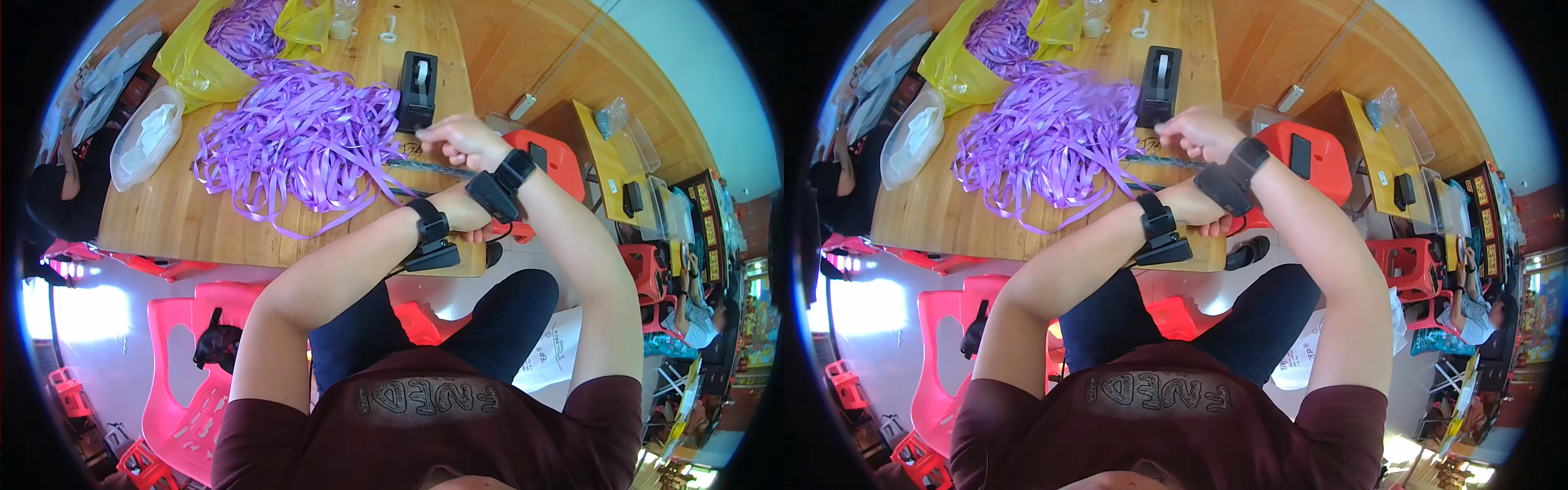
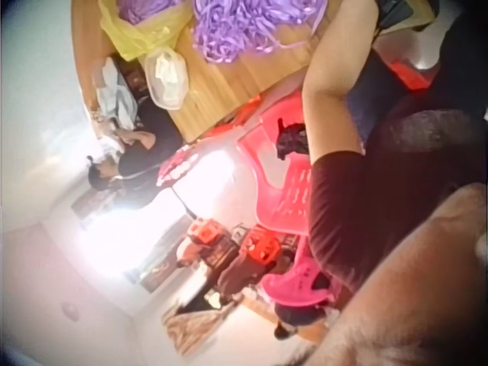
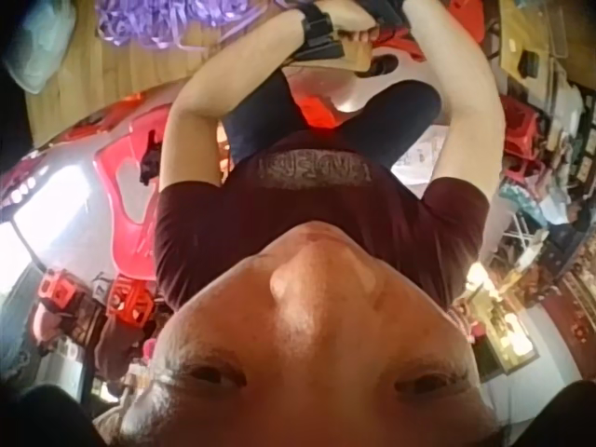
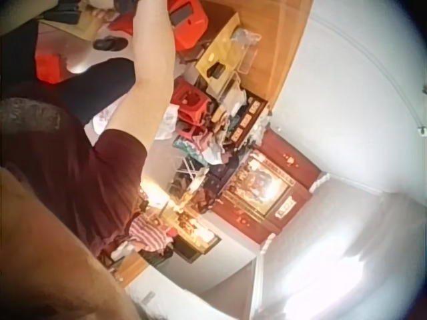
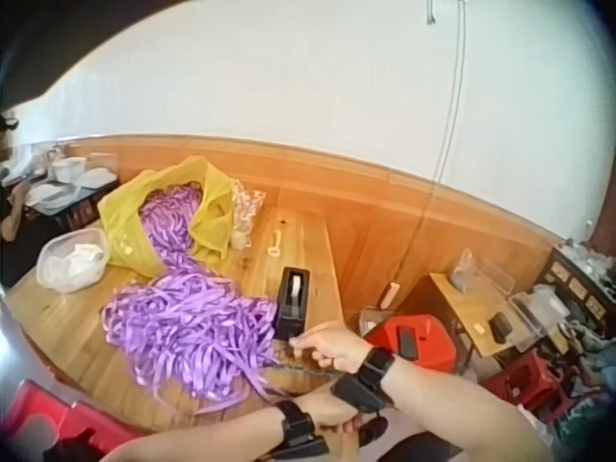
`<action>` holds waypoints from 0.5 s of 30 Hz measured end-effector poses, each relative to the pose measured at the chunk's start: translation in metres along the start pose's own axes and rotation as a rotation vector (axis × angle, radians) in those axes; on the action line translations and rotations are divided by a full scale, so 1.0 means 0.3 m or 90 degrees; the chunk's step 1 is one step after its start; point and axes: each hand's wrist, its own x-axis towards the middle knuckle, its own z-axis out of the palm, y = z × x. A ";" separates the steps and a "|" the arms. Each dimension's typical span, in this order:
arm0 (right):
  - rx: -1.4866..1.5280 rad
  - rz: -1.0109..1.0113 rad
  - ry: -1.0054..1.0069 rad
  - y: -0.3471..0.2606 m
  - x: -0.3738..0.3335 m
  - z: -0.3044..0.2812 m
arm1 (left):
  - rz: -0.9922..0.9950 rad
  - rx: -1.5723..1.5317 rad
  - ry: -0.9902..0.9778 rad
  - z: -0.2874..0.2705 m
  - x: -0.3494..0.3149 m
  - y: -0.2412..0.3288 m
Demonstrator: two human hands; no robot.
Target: Preparing and bundling purple ribbons using a metal guide and tape dispenser on a work table.
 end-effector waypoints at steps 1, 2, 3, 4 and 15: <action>-0.086 0.029 0.004 0.003 -0.001 0.006 | -0.009 0.007 0.003 -0.003 0.004 -0.005; -0.114 0.024 0.001 0.005 -0.011 -0.002 | -0.006 0.012 -0.005 -0.006 0.010 -0.010; -0.111 0.024 0.010 -0.001 -0.025 -0.024 | -0.008 0.032 -0.007 -0.010 0.016 -0.016; -0.136 -0.025 -0.001 -0.024 -0.061 -0.040 | -0.012 0.046 -0.005 -0.007 0.016 -0.021; -0.488 -0.128 -0.078 0.065 -0.311 -0.331 | -0.030 0.092 -0.007 -0.008 0.007 0.024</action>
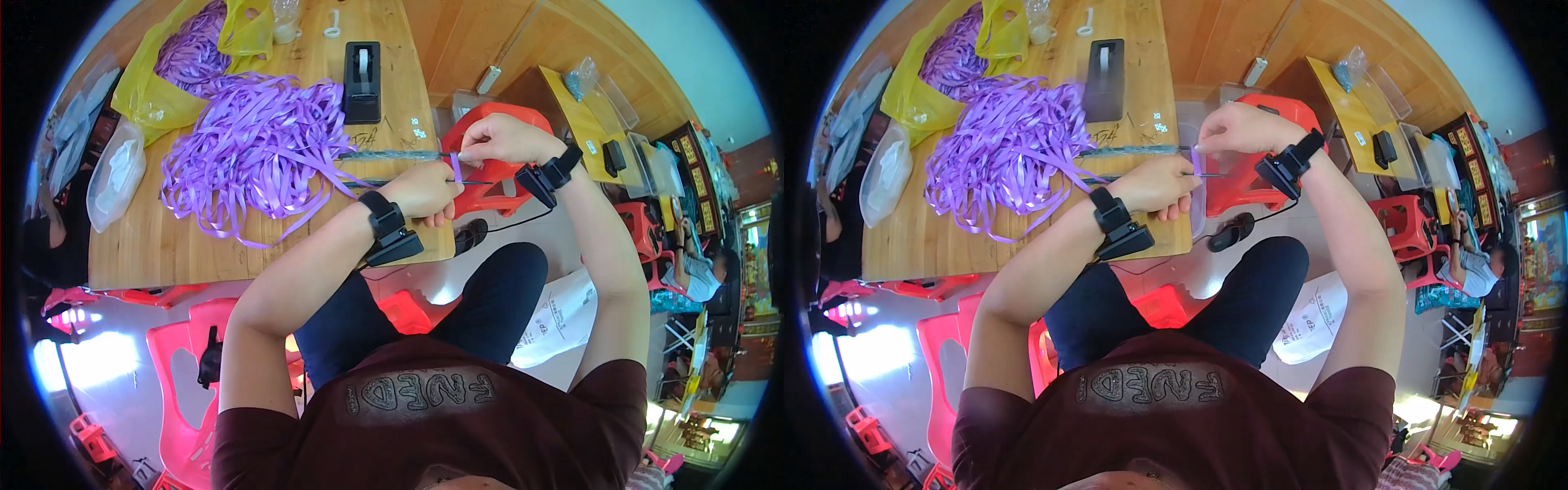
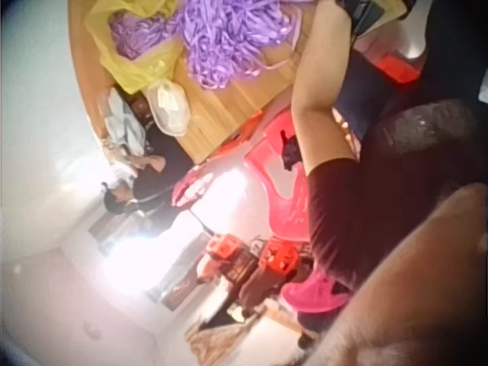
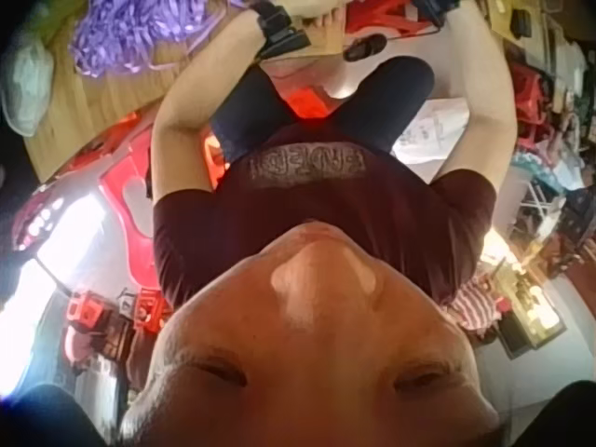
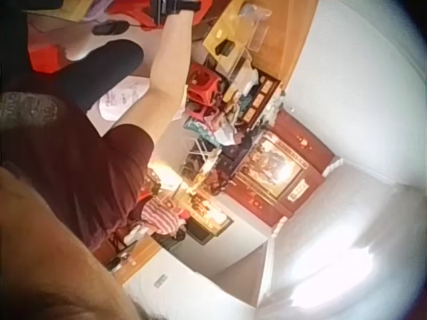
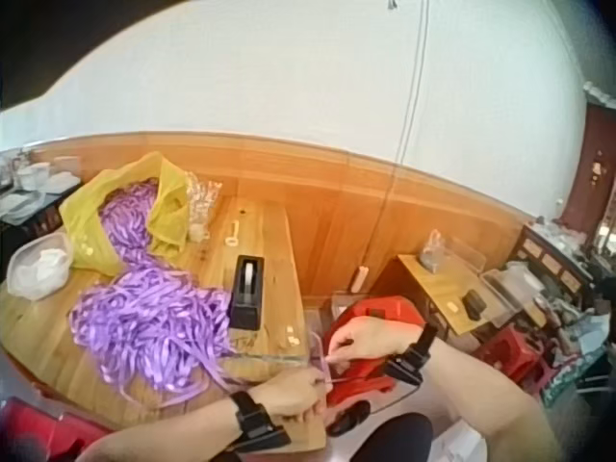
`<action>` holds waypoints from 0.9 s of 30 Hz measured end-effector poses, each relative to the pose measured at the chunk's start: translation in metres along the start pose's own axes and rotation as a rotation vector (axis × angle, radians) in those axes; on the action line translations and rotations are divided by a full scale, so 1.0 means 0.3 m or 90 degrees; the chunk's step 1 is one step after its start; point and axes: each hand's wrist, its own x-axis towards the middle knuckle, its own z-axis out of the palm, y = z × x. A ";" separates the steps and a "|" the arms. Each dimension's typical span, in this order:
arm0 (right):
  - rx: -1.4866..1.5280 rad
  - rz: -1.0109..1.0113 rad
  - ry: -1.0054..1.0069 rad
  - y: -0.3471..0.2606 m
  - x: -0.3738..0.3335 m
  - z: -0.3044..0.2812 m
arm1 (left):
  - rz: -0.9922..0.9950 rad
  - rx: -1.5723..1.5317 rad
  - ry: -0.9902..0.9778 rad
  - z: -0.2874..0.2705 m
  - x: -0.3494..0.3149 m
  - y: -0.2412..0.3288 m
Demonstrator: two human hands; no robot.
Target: Preparing and bundling purple ribbons using a metal guide and tape dispenser on a work table.
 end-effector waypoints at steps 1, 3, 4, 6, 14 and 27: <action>-0.035 0.010 0.003 -0.016 0.004 0.012 | -0.006 -0.014 0.002 -0.002 -0.001 -0.009; -0.107 -0.007 0.009 -0.047 0.008 0.023 | -0.017 -0.016 0.001 -0.001 -0.008 -0.006; -0.185 -0.023 0.011 -0.054 0.010 0.029 | -0.023 -0.022 0.004 0.000 -0.009 -0.003; -0.196 -0.034 0.003 -0.044 0.023 0.032 | -0.030 -0.023 0.005 0.006 -0.008 -0.002; -0.249 0.007 -0.001 -0.042 0.047 0.042 | -0.033 -0.007 0.023 0.017 -0.010 0.006; -0.286 -0.190 0.011 0.014 0.030 0.066 | -0.051 -0.026 0.022 0.018 -0.011 0.007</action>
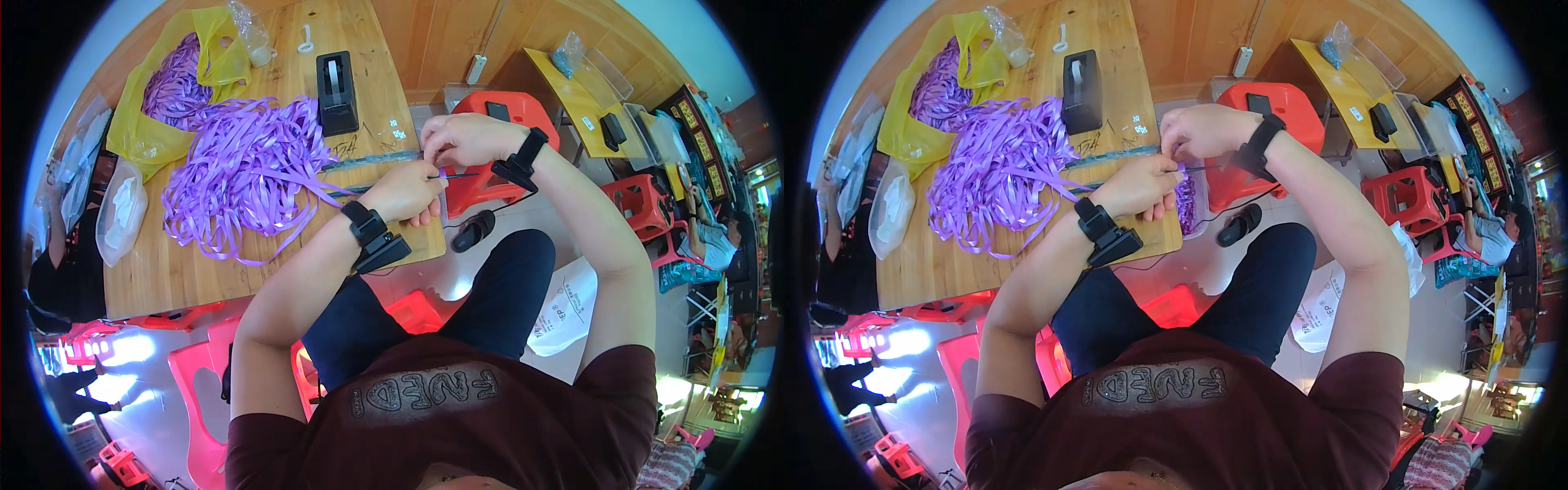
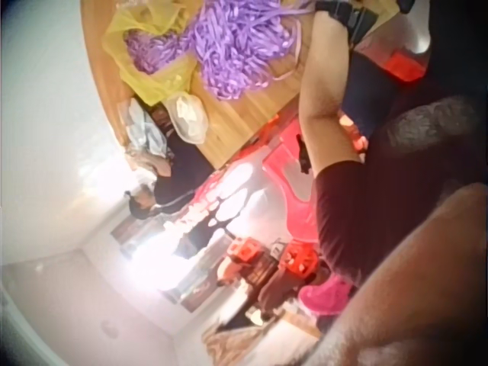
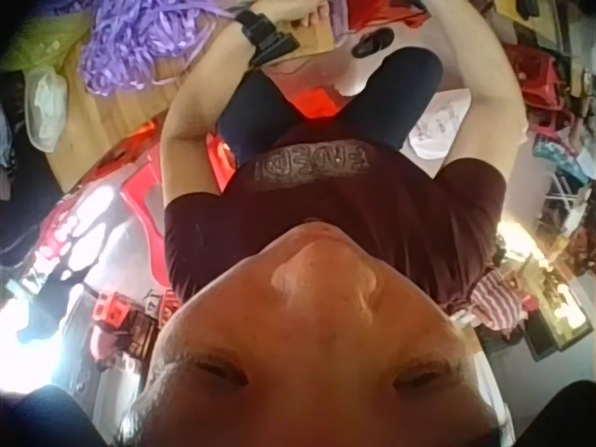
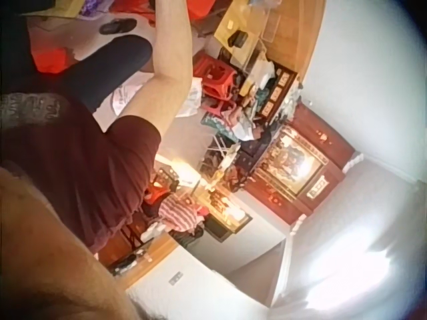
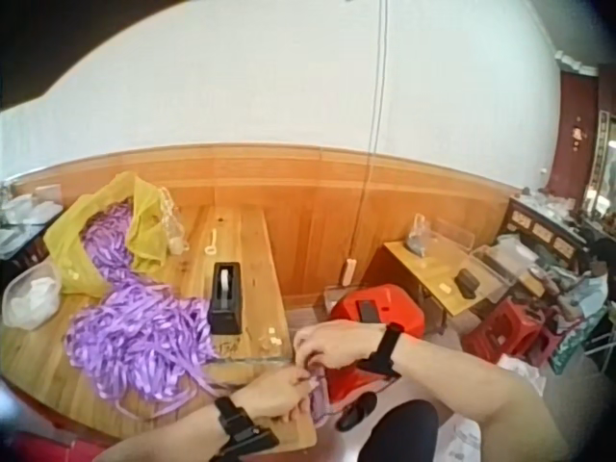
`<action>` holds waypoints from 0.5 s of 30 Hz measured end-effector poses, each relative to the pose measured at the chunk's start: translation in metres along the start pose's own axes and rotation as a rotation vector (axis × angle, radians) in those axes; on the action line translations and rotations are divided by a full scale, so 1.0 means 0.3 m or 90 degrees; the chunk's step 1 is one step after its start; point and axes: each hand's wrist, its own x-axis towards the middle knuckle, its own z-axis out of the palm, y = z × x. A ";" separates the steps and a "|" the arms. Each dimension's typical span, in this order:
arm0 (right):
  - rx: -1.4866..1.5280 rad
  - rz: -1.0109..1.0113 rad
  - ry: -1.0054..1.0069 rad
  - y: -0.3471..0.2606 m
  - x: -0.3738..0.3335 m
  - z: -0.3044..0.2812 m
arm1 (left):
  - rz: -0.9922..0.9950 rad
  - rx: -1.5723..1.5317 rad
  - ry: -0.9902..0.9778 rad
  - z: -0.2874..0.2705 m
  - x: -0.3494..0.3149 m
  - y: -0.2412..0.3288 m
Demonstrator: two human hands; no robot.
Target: Preparing and bundling purple ribbons using a metal guide and tape dispenser on a work table.
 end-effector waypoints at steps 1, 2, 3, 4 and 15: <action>-0.038 -0.043 0.006 0.013 0.001 0.011 | 0.002 0.001 0.002 0.000 0.000 0.003; -0.037 -0.042 0.007 0.026 0.005 0.021 | 0.001 0.003 0.001 0.000 0.000 0.004; -0.073 -0.036 -0.001 0.039 0.010 0.032 | -0.002 0.002 -0.004 0.001 0.001 0.006; -0.109 -0.031 -0.010 0.033 0.020 0.033 | -0.005 0.000 -0.008 -0.002 0.000 0.006; 0.440 0.177 0.237 0.090 -0.128 0.114 | -0.008 -0.002 0.003 0.002 -0.010 0.011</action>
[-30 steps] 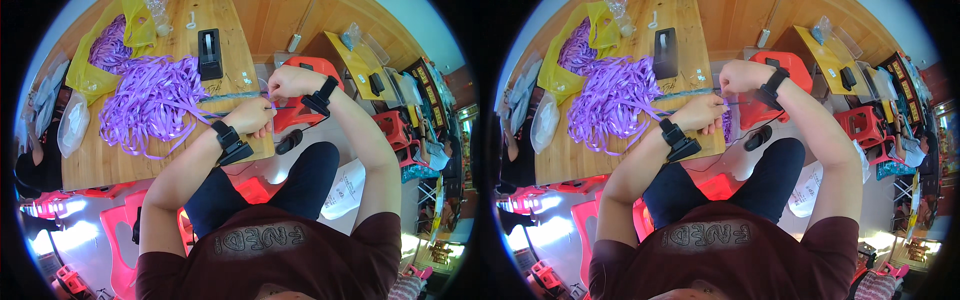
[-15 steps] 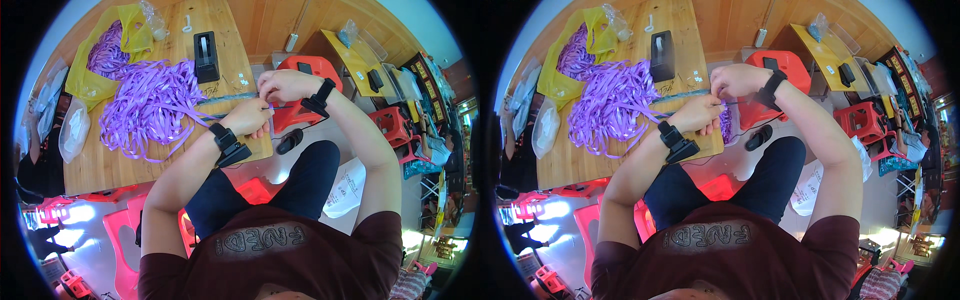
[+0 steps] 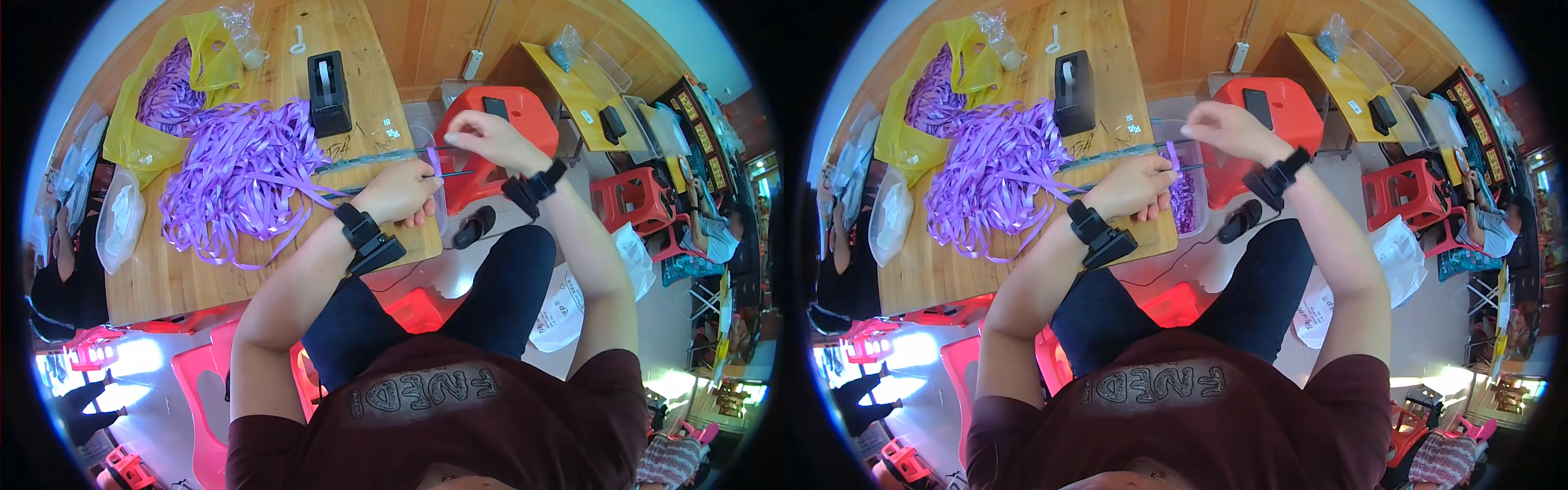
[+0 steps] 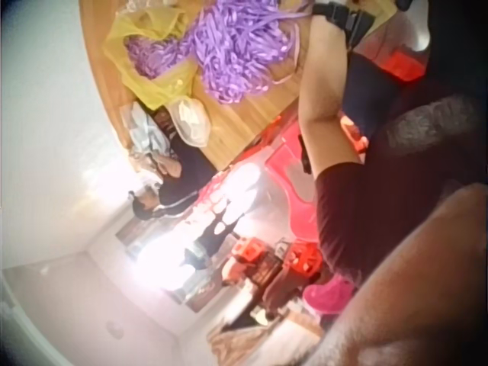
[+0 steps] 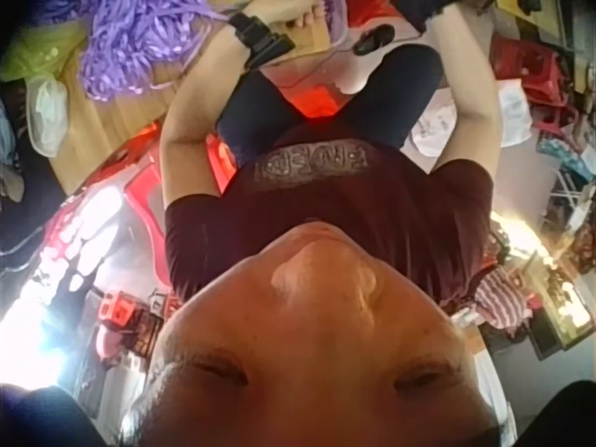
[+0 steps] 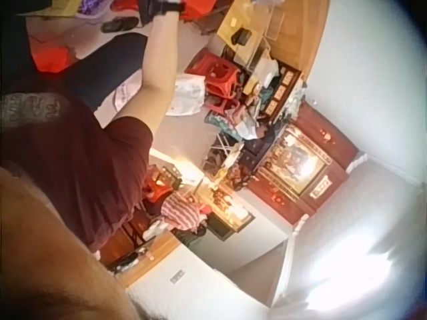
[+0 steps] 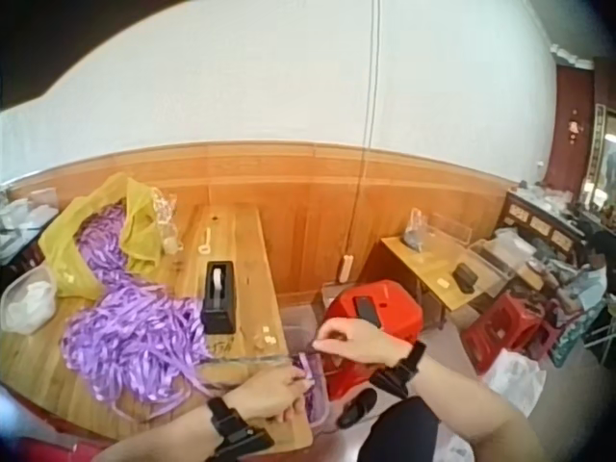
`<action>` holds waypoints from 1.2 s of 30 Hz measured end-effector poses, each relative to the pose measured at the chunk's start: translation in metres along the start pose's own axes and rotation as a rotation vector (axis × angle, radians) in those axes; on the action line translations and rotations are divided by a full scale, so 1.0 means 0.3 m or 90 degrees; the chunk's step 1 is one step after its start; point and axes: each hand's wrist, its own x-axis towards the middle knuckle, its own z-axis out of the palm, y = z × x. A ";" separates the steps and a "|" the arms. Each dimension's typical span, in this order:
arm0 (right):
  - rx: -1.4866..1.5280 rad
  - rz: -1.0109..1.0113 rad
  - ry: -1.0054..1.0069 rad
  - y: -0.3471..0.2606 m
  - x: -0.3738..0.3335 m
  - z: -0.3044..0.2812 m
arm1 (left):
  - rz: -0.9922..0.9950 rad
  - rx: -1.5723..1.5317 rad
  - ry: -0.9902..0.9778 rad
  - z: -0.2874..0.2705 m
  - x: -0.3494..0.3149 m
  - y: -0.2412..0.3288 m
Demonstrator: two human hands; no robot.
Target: Preparing and bundling purple ribbons using a metal guide and tape dispenser on a work table.
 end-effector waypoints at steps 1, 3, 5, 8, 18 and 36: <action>-0.047 0.022 0.081 0.033 -0.022 -0.007 | -0.005 0.007 0.000 0.002 0.001 0.003; -0.047 0.117 0.141 0.091 -0.058 -0.012 | -0.003 0.004 -0.003 0.003 0.003 0.008; 0.122 0.155 0.124 0.076 -0.077 0.045 | -0.008 0.002 -0.001 -0.006 -0.002 0.002; 0.392 0.225 0.064 0.097 -0.075 0.102 | -0.020 0.009 -0.010 -0.007 -0.001 0.003; 0.663 0.171 -0.031 0.249 0.004 0.188 | -0.014 0.007 -0.004 -0.002 -0.004 0.005; 0.934 0.096 -0.111 0.209 0.018 0.267 | -0.011 -0.009 -0.012 -0.002 -0.005 0.004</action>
